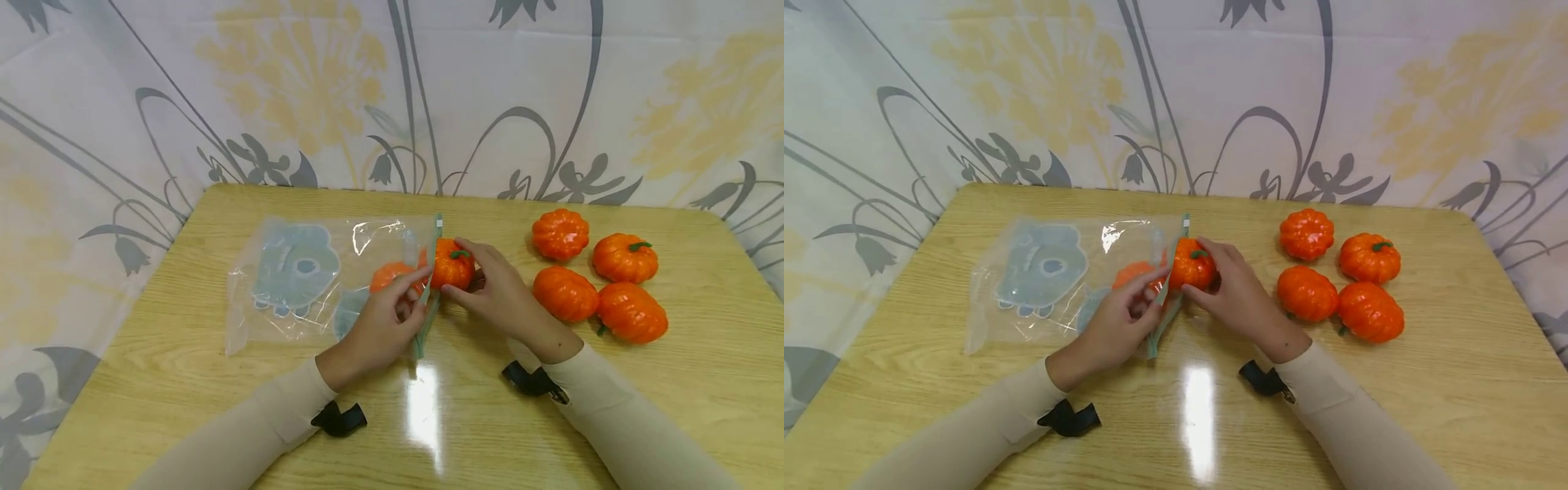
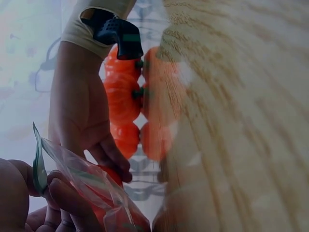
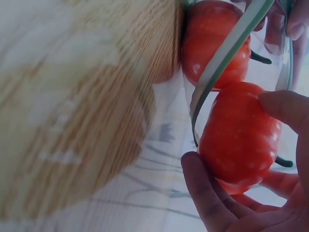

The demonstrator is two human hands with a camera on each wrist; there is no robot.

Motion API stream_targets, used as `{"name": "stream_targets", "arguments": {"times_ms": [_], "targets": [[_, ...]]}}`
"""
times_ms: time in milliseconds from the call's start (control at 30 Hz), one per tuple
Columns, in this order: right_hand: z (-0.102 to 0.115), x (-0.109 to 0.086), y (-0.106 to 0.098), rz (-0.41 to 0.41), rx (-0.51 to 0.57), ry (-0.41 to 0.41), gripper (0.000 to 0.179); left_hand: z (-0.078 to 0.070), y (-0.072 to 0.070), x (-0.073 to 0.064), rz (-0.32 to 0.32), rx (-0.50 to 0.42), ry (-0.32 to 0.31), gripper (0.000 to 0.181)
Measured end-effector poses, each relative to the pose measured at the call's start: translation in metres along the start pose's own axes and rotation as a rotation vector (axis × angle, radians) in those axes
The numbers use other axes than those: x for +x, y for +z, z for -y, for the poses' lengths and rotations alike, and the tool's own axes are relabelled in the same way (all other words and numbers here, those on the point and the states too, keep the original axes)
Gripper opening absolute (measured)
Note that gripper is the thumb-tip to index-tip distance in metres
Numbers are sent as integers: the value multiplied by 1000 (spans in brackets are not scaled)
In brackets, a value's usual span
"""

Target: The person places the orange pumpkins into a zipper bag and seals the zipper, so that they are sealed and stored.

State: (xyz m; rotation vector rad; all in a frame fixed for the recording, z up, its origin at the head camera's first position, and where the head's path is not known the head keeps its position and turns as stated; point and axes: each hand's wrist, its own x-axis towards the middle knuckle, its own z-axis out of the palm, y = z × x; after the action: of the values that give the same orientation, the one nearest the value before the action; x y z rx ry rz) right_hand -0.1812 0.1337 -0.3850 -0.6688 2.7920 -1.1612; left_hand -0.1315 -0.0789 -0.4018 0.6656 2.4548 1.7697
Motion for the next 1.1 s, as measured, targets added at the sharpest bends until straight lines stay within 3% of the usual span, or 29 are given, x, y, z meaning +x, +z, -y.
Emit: {"name": "stream_targets", "arguments": {"times_ms": [467,800,1100], "targets": [[1,-1,0,54,98,-9,71,-5,0,-1,-20,10,4,53],[1,-1,3,40,103,-34,70,-5,0,-1,-12,-4,-25,53],[0,0,6,27,151,3,66,-4,1,-1,5,-5,-15,53]]}}
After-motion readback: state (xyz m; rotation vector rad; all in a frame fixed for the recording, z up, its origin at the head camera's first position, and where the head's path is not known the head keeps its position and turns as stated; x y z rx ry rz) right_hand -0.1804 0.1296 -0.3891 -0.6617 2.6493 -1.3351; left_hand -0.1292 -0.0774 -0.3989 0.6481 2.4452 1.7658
